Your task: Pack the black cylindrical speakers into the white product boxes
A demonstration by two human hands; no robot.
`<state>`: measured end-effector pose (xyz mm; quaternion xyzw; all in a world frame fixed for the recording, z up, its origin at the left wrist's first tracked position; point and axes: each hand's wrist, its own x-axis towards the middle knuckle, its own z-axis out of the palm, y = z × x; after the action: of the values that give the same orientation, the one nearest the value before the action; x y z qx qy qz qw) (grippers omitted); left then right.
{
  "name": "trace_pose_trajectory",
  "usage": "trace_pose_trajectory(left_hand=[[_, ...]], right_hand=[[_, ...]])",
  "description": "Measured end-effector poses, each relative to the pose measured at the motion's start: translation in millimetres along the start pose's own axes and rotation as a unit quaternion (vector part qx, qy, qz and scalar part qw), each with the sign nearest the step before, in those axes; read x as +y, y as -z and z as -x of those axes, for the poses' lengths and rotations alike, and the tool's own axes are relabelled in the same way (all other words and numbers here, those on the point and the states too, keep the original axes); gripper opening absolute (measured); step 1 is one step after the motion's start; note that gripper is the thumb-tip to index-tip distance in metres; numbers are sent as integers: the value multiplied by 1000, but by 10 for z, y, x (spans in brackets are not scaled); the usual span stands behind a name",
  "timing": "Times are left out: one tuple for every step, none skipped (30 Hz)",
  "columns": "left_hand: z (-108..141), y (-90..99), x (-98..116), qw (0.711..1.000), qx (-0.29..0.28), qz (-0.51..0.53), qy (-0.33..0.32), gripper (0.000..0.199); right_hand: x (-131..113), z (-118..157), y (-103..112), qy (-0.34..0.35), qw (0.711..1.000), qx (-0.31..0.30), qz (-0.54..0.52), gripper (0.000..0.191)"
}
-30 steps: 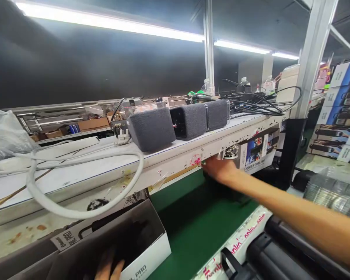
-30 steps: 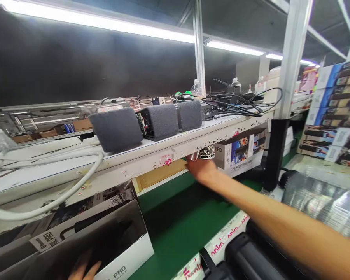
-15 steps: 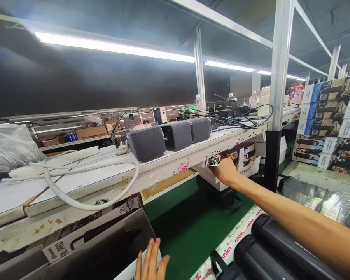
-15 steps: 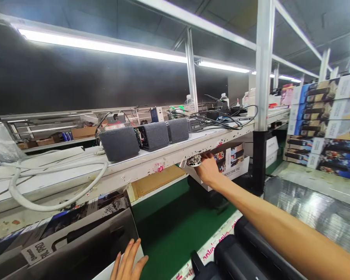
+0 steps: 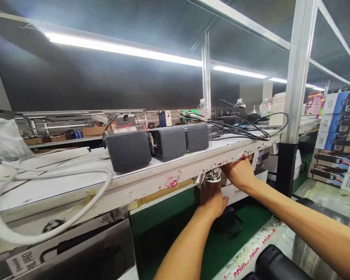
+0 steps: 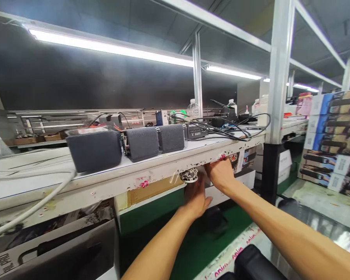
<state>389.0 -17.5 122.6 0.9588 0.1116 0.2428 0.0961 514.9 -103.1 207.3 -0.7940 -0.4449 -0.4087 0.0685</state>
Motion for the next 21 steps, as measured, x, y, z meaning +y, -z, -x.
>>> trace_pose_trajectory(left_hand=[[-113, -92, -13, 1000, 5, 0, 5, 93], [-180, -174, -29, 1000, 3, 1, 10, 90], [-214, -238, -44, 1000, -3, 0, 14, 86], [-225, -283, -55, 1000, -9, -3, 19, 79], [-225, -303, -60, 1000, -15, -7, 24, 69], [-218, -300, -57, 999, -18, -13, 32, 60], [-210, -272, -49, 999, -19, -19, 40, 51], [-197, -224, -39, 998, -19, -26, 48, 45], [-177, -157, -32, 998, -16, -32, 56, 40], [-142, -76, -34, 997, -14, -38, 63, 36], [-85, 16, -49, 997, -12, -44, 69, 35], [1, 115, -78, 996, -8, -50, 76, 34], [119, 220, -123, 995, -4, -56, 84, 33], [270, 326, -181, 994, 0, -62, 93, 32], [452, 430, -249, 992, 4, -67, 102, 30], [657, 529, -322, 991, 8, -71, 113, 28], [881, 620, -394, 989, 12, -75, 124, 25], [1113, 702, -463, 987, 17, -78, 137, 22], [1349, 772, -524, 985, 22, -81, 150, 20], [1582, 832, -576, 983, 25, -83, 164, 18], [1808, 880, -622, 980, 29, -85, 178, 17]], right_hand=[[52, 12, -16, -8, 1000, -15, 3, 38], [100, 29, -26, -13, 999, -31, 5, 37], [139, 49, -31, -16, 999, -46, 7, 37], [168, 69, -30, -15, 998, -58, 8, 36], [184, 87, -21, -13, 998, -65, 11, 34], [187, 101, -2, -14, 997, -72, 11, 33], [181, 112, 24, -17, 997, -77, 11, 32], [168, 118, 57, -24, 996, -81, 10, 31], [154, 121, 94, -31, 996, -83, 8, 31], [140, 123, 133, -38, 996, -85, 6, 31], [130, 125, 170, -43, 995, -86, 3, 31], [122, 129, 204, -46, 995, -88, 1, 30], [116, 134, 232, -47, 995, -90, -2, 29], [110, 142, 255, -47, 995, -91, -5, 26], [102, 150, 272, -45, 995, -90, -8, 24], [91, 157, 284, -41, 995, -88, -12, 23], [76, 163, 292, -37, 996, -86, -15, 22], [58, 166, 296, -32, 996, -83, -19, 22], [38, 166, 295, -29, 996, -80, -23, 23], [18, 163, 291, -26, 996, -76, -28, 24], [0, 160, 283, -24, 997, -71, -33, 25]])
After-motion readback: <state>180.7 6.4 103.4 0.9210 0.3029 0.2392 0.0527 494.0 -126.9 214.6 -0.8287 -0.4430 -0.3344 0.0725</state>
